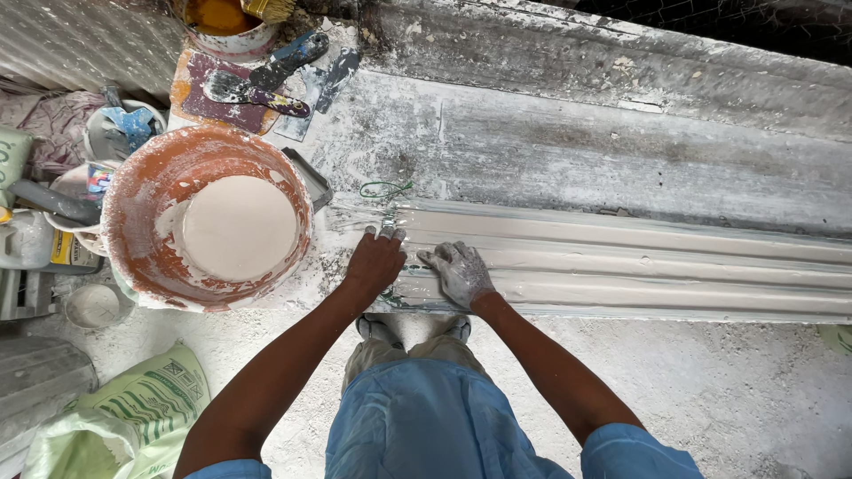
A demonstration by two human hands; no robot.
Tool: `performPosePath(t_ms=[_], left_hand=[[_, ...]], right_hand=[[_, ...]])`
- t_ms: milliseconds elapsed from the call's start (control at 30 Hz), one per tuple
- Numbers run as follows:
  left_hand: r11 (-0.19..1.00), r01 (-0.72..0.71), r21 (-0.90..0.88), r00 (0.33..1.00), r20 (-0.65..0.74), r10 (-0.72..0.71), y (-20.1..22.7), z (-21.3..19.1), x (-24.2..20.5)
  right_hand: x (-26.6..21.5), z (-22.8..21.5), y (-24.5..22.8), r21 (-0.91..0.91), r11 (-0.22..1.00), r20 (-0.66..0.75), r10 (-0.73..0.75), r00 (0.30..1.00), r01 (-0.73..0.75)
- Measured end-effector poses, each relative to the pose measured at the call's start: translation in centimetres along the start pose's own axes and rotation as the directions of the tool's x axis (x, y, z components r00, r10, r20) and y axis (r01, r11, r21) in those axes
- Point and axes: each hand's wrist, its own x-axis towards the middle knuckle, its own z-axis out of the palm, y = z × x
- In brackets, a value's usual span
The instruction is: The person mixes a white liquid in a bucket, pours it into a long mold, and spreads it evenly with a trowel. The person then smooths the surface of the poured material.
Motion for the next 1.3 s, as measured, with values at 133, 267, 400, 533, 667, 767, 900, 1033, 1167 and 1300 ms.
performPosePath(t_ms=[133,267,400,533,667,767,900,1033,1167,1300], left_hand=[[1.0,0.002,-0.029,0.999,-0.036,-0.003,0.1,-0.8,-0.4],[1.0,0.028,0.002,0.999,-0.03,-0.028,-0.1,-0.6,-0.8],[0.997,0.056,-0.056,0.997,-0.056,-0.06,0.3,0.3,-1.0],[0.998,0.054,-0.037,0.993,-0.104,-0.057,0.8,1.1,-0.9],[0.997,0.064,-0.037,0.998,-0.025,-0.065,1.1,1.0,-0.6],[0.996,0.08,-0.034,0.996,0.048,-0.078,1.3,0.4,-0.3],[0.994,0.099,-0.042,0.987,0.131,-0.093,1.5,-0.1,0.1],[0.994,0.105,-0.033,0.985,0.139,-0.1,1.8,-0.1,0.1],[0.986,0.15,-0.072,0.975,0.174,-0.135,1.7,0.0,0.9],[0.977,0.186,-0.102,0.973,0.159,-0.169,2.5,0.0,0.6]], right_hand=[[0.5,0.5,-1.3,-0.017,1.0,-0.021,0.009,1.0,-0.009],[0.8,0.9,-1.7,-0.019,0.999,0.014,0.049,0.999,-0.048],[0.3,1.3,-0.5,-0.018,1.0,-0.014,-0.001,1.0,0.0],[-1.6,1.8,2.5,-0.061,0.998,-0.047,-0.011,0.999,0.008],[-3.9,2.3,5.2,-0.086,0.996,-0.083,0.006,0.997,-0.013],[-4.2,2.6,6.0,-0.059,0.998,-0.112,0.023,0.993,-0.03],[-3.7,3.0,6.1,0.028,0.993,-0.129,0.117,0.985,-0.115],[-3.8,2.8,6.2,0.058,0.995,-0.191,0.093,0.977,-0.083],[-3.6,2.0,6.8,0.088,0.994,-0.228,0.082,0.97,-0.063],[-4.4,2.3,7.2,0.095,0.994,-0.239,0.077,0.968,-0.055]])
